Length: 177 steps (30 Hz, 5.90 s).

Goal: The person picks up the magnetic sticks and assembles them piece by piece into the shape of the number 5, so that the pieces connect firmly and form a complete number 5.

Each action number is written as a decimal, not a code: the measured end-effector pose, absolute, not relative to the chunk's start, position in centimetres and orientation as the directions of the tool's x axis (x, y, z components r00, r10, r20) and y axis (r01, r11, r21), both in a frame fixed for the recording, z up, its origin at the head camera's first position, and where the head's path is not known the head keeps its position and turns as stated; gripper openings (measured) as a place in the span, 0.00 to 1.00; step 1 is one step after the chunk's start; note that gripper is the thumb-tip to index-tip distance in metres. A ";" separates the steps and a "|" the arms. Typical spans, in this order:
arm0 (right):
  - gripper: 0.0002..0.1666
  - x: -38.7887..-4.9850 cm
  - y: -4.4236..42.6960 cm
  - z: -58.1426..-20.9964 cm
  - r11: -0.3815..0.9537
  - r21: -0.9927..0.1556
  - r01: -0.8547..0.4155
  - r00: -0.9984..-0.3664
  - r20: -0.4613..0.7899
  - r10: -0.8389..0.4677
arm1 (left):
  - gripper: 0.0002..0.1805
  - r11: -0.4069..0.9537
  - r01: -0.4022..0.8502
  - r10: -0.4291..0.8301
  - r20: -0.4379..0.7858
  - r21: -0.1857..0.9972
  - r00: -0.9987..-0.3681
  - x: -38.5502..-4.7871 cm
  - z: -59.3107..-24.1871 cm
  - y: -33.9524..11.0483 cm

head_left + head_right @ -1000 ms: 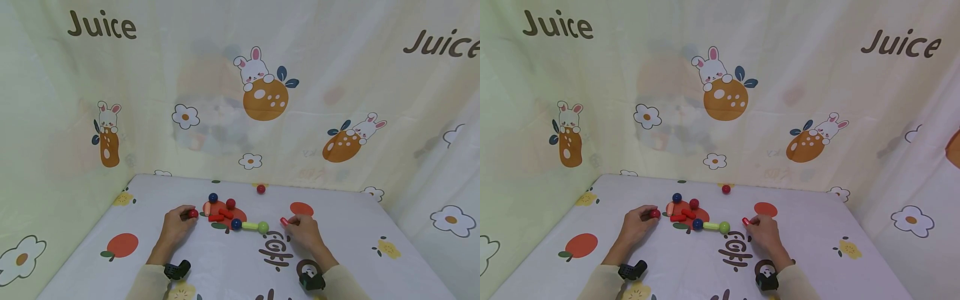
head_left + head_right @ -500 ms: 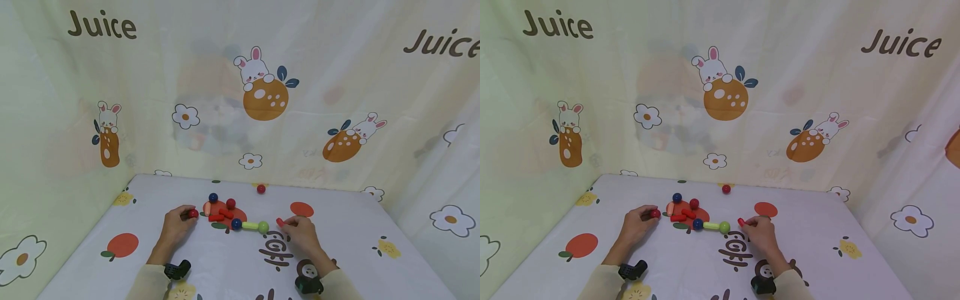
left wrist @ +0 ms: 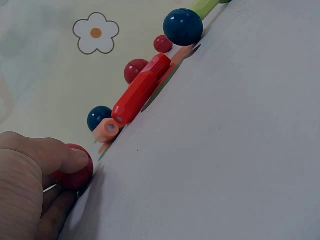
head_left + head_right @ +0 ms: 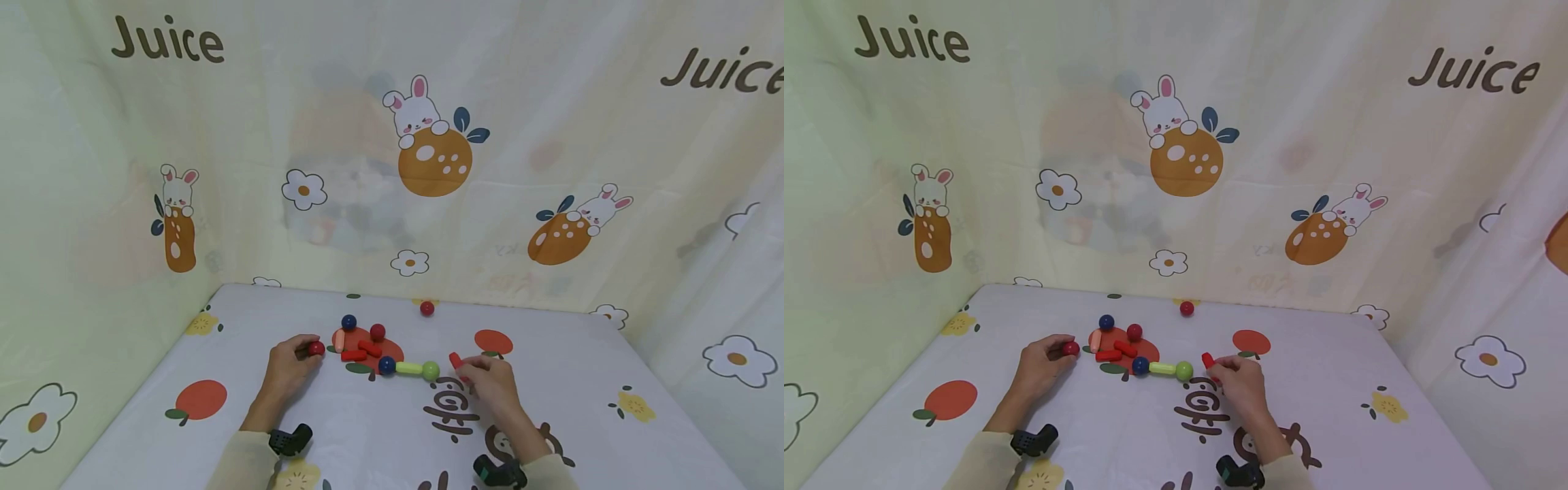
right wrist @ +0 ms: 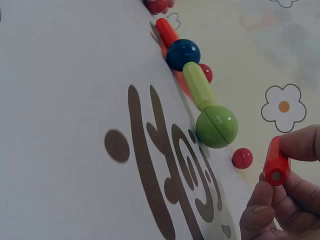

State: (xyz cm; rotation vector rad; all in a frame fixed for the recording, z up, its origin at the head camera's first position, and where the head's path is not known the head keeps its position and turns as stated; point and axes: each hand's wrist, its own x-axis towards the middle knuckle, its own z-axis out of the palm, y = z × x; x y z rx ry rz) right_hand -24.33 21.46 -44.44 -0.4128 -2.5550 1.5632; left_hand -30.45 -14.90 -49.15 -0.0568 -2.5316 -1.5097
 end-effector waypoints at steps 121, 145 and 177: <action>0.19 -23.0 9.9 -46.7 -0.046 -0.985 0.164 -0.980 -0.168 0.105 | 0.23 0.502 0.095 -0.061 0.145 0.859 -0.988 -30.3 -48.9 -14.8; 0.10 -23.3 10.4 -46.9 0.168 -0.977 0.128 -0.988 -0.110 0.112 | 0.23 0.496 0.128 -0.044 0.172 0.859 -0.984 -30.4 -48.8 -15.1; 0.33 -26.2 12.5 -43.8 0.775 -0.574 -0.265 -0.957 0.061 -0.282 | 0.21 0.476 0.159 -0.044 0.205 0.865 -0.978 -30.5 -49.0 -15.1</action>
